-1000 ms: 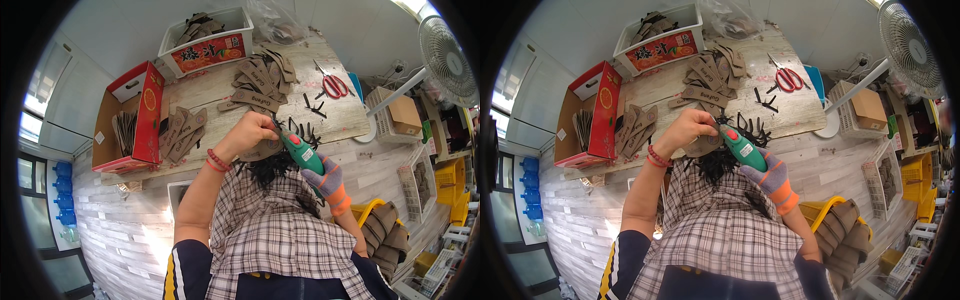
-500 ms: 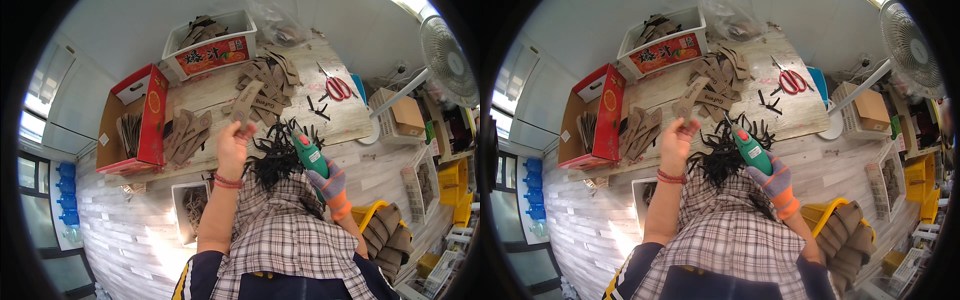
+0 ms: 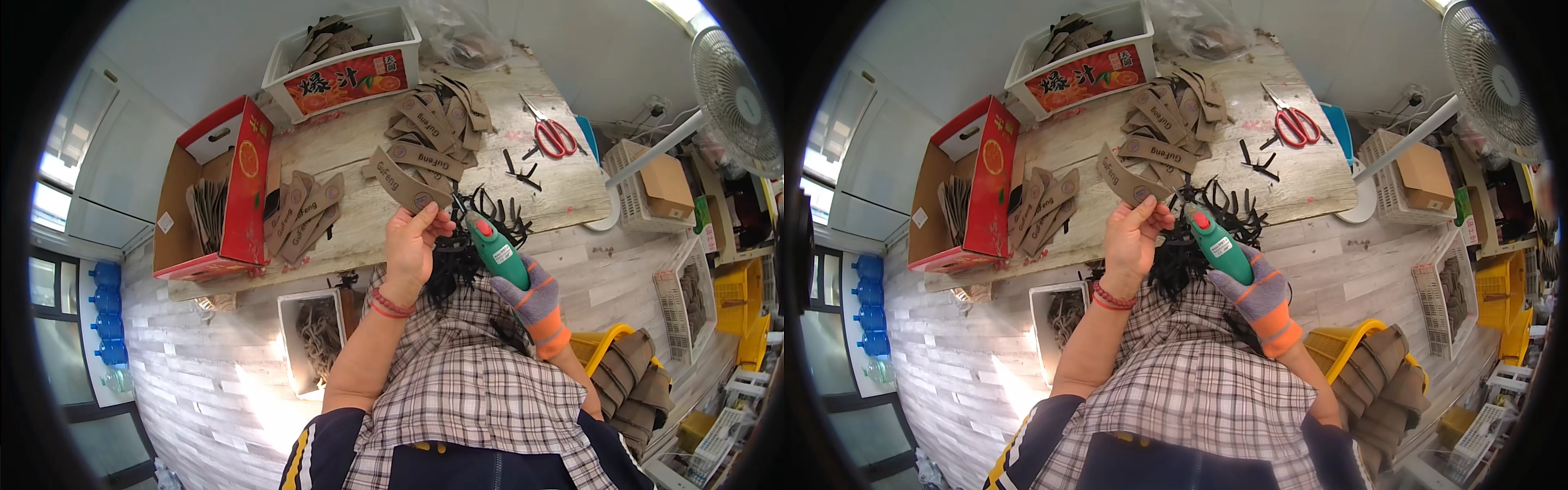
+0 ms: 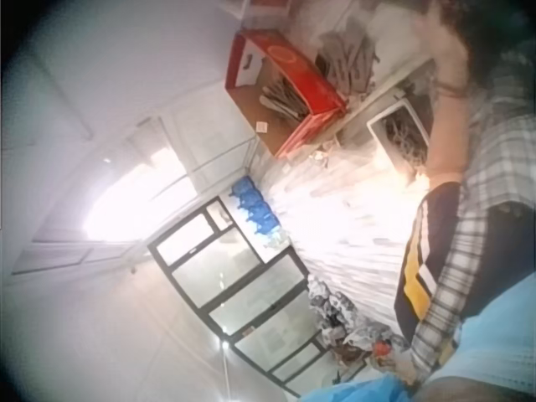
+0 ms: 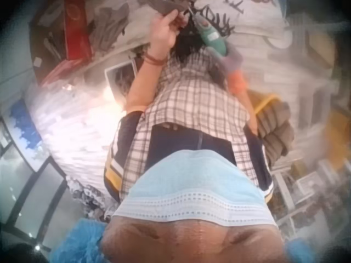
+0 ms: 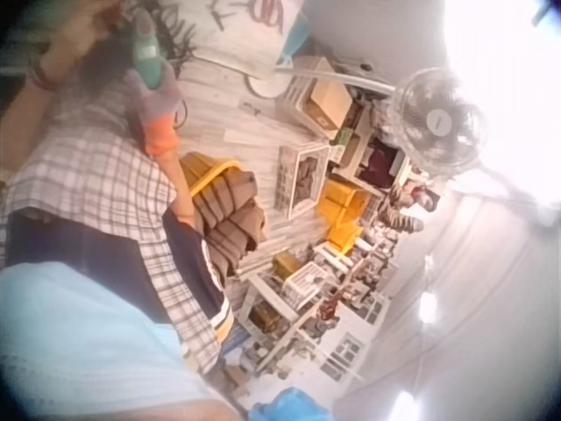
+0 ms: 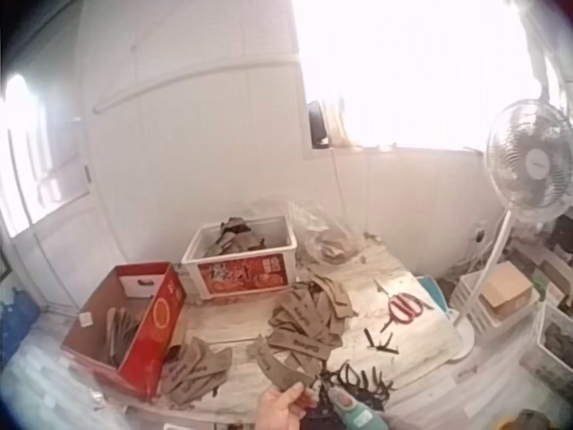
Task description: The person uses a green rotary tool to trim the edges of small brown cardboard tags labeled 'GuFeng' on a cluttered workbench. The person repeatedly picks up tags, trims them, and places them back on the table.
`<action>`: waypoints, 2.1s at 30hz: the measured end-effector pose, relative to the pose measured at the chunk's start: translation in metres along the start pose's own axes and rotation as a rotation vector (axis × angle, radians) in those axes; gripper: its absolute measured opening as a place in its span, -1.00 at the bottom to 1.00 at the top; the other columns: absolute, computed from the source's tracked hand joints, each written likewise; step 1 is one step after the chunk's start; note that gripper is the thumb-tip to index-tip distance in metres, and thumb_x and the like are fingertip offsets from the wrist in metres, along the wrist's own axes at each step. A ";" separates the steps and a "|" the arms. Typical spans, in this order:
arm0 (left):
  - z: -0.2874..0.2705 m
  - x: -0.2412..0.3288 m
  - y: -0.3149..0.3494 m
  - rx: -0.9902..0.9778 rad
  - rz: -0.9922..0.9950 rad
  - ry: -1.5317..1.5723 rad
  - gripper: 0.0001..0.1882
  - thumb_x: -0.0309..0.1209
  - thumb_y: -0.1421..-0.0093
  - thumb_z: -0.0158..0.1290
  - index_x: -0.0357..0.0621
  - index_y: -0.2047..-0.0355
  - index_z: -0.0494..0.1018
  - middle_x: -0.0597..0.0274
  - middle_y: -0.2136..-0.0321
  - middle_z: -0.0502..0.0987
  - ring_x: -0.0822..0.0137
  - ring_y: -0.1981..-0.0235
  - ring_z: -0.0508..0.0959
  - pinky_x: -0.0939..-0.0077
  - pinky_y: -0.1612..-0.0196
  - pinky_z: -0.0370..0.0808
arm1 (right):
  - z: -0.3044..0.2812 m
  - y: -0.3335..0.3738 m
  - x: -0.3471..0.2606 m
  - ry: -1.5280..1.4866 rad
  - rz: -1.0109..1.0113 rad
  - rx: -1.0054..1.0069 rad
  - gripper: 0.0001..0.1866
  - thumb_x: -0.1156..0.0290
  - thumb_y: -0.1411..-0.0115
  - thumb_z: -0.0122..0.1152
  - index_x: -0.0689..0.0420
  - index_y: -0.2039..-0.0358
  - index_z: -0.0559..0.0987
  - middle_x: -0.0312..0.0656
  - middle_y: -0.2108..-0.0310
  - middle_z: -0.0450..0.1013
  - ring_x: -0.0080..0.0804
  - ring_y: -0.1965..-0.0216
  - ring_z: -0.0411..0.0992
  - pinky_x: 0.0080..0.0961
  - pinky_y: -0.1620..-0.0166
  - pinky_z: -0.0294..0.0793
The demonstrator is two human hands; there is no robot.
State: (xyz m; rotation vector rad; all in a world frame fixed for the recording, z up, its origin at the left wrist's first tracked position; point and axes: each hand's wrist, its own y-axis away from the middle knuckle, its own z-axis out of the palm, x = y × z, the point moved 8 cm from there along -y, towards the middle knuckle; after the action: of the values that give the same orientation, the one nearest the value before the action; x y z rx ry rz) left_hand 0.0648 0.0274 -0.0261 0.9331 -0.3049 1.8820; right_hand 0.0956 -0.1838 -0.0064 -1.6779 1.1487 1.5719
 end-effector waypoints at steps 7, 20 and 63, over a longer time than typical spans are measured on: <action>0.004 -0.011 0.001 -0.015 -0.015 -0.004 -0.93 -0.48 -0.20 0.01 -0.23 0.35 0.40 0.14 0.49 0.54 0.30 0.50 0.54 0.43 0.38 0.50 | -0.001 -0.001 -0.006 0.090 -0.036 0.014 -0.46 0.31 0.03 0.42 0.22 0.05 0.45 -0.30 0.42 0.50 -0.70 0.45 0.41 -0.73 0.42 0.42; 0.005 -0.009 0.003 0.035 0.095 0.000 -0.93 -0.48 -0.20 0.01 -0.22 0.34 0.42 0.17 0.49 0.55 0.32 0.49 0.56 0.49 0.39 0.50 | -0.001 0.000 -0.001 0.028 0.054 -0.016 -0.45 0.32 0.02 0.41 0.25 0.04 0.44 -0.28 0.38 0.49 -0.68 0.40 0.41 -0.72 0.35 0.43; -0.036 0.054 -0.080 0.358 0.533 -0.673 -0.77 -0.49 -0.03 0.19 -0.27 0.31 0.42 0.20 0.35 0.52 0.35 0.27 0.50 0.36 0.11 0.44 | -0.016 -0.006 0.012 0.025 0.009 0.071 -0.48 0.36 0.02 0.40 0.26 0.06 0.46 -0.28 0.39 0.49 -0.67 0.42 0.37 -0.67 0.35 0.41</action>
State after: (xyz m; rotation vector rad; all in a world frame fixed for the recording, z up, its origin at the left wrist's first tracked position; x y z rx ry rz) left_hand 0.1038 0.1232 -0.0265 1.8773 -0.6845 2.0752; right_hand 0.1077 -0.1967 -0.0163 -1.6527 1.2118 1.5023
